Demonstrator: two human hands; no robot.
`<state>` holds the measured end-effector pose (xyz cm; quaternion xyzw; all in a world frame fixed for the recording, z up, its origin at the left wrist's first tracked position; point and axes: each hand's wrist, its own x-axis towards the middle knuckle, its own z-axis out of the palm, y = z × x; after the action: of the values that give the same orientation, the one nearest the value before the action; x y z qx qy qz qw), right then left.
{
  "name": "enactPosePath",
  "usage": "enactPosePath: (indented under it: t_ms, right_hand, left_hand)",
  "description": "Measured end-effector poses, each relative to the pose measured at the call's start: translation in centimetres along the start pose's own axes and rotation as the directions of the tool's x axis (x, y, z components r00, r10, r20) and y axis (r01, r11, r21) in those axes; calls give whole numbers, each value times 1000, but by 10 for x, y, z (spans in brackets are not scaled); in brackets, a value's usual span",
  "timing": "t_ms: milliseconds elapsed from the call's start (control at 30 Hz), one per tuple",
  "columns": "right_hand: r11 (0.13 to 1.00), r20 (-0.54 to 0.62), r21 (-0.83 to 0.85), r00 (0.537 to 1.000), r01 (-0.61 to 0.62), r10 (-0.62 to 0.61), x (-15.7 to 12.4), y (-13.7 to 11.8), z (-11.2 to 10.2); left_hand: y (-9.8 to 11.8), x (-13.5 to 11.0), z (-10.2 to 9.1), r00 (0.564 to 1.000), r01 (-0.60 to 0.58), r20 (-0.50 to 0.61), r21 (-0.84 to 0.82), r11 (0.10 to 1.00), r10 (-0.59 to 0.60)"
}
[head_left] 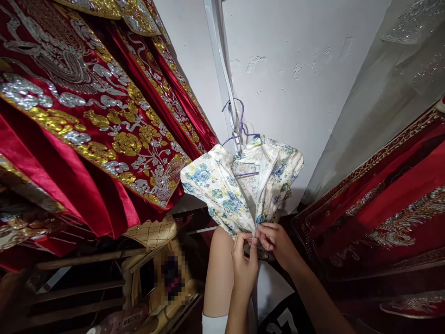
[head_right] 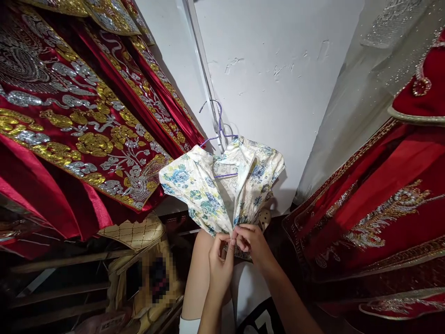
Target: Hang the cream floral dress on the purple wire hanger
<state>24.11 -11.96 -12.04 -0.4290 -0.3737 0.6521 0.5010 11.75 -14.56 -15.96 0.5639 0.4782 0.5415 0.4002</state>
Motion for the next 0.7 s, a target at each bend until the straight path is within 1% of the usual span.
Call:
enactPosePath:
  t_ms: [67, 133, 200, 333, 400, 433, 500, 567, 633, 667, 700]
  right_hand:
    - [997, -14, 79, 1000, 28, -27, 11, -12, -1]
    - [991, -25, 106, 996, 84, -82, 27, -31, -4]
    - [986, -9, 97, 991, 136, -135, 46, -60, -6]
    - [976, 114, 71, 970, 208, -215, 81, -131, -7]
    - [966, 151, 68, 955, 249, -256, 91, -159, -2]
    - [961, 156, 65, 948, 270, -277, 92, -169, 1]
    - [946, 138, 50, 936, 319, -323, 90, -175, 9]
    - [923, 104, 13, 918, 384, -383, 81, -169, 18]
    - [893, 81, -29, 892, 449, -445, 70, -158, 25]
    - [881, 77, -44, 881, 470, -466, 65, -153, 28]
    - [874, 78, -53, 874, 484, -479, 60, -149, 31]
  left_hand:
    - [-4, 1, 0, 1000, -28, 7, 34, 999, 28]
    - [-7, 2, 0, 999, -52, 13, 62, 997, 52]
    - [-11, 2, 2, 998, -63, 24, 71, 995, 61]
    - [-17, 2, 7, 997, -65, 40, 91, 994, 61]
    - [-19, 2, 8, 996, -66, 59, 115, 991, 60]
    - [-19, 3, 7, 996, -68, 72, 131, 989, 59]
    - [-17, 8, 2, 993, -81, 104, 168, 982, 64]
    - [-7, 20, -4, 988, -122, 122, 209, 970, 98]
    - [14, 39, -11, 975, -218, 89, 235, 947, 202]
    - [29, 52, -15, 958, -286, 43, 246, 926, 285]
    - [46, 67, -18, 925, -365, -10, 253, 896, 380]
